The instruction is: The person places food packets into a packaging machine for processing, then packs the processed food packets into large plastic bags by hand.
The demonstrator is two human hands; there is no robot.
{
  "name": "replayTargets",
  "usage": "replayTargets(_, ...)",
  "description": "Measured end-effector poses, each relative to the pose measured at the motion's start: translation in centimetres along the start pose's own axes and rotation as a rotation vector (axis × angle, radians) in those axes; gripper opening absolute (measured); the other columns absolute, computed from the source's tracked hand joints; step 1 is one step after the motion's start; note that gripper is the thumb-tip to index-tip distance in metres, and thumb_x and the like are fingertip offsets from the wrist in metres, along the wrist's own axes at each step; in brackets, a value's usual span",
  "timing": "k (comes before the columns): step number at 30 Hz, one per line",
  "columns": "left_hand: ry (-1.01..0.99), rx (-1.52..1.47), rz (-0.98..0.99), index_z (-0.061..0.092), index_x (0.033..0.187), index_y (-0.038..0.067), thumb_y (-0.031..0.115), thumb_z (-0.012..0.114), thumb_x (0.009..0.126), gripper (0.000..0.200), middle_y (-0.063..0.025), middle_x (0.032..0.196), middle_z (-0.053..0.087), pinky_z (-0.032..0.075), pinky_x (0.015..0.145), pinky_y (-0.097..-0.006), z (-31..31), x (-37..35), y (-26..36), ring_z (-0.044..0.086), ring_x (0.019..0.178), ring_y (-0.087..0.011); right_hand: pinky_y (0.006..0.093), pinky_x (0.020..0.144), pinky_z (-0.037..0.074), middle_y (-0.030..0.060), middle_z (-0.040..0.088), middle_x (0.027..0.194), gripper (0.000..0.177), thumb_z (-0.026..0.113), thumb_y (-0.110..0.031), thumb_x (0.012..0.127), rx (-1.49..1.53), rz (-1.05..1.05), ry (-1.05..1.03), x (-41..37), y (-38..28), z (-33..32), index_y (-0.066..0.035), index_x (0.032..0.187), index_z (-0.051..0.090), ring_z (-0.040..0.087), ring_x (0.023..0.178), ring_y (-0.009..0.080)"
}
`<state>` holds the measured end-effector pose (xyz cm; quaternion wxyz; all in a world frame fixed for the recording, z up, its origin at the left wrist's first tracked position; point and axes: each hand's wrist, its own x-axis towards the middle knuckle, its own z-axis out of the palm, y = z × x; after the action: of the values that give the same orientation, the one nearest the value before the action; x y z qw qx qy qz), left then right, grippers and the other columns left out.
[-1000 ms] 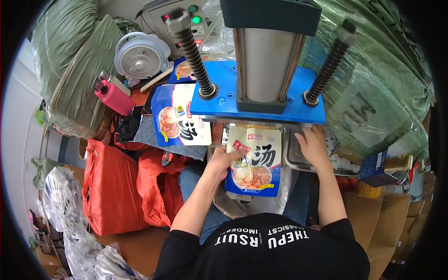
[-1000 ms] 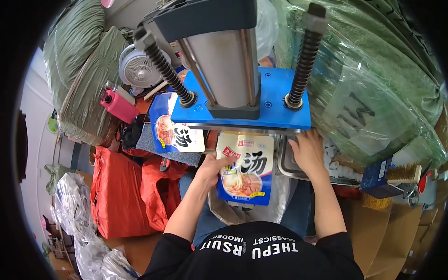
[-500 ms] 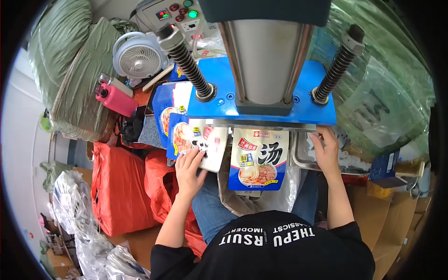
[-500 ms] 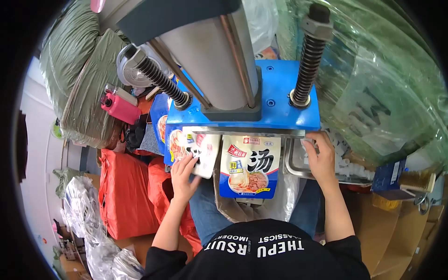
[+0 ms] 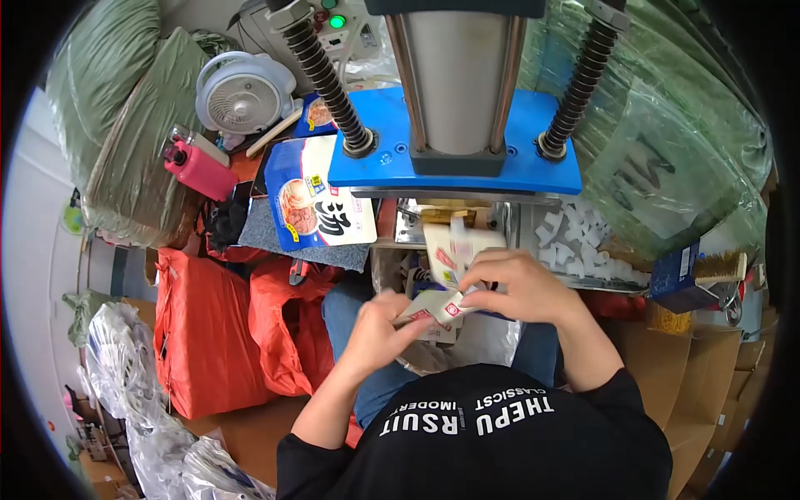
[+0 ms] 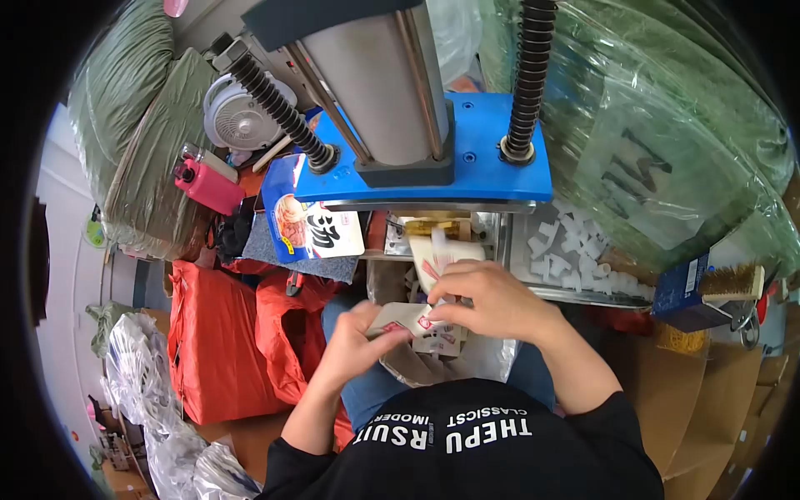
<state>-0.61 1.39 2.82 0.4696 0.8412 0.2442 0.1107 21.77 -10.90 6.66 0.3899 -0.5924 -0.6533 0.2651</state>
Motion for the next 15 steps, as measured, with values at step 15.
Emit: replayTargets(15, 0.135, -1.067, -0.43, 0.066, 0.097, -0.006, 0.003, 0.071, 0.08, 0.02, -0.0134, 0.09, 0.07, 0.055, 0.071, -0.0328, 4.0, 10.1, -3.4, 0.068, 0.075, -0.0195, 0.0333, 0.078, 0.048, 0.0143, 0.062, 0.103, 0.03, 0.068, -0.008, 0.077, -0.527, 0.315, 0.618, -5.1, 8.6, -2.5, -0.002, 0.107, 0.064, 0.061, 0.09, 0.0267)
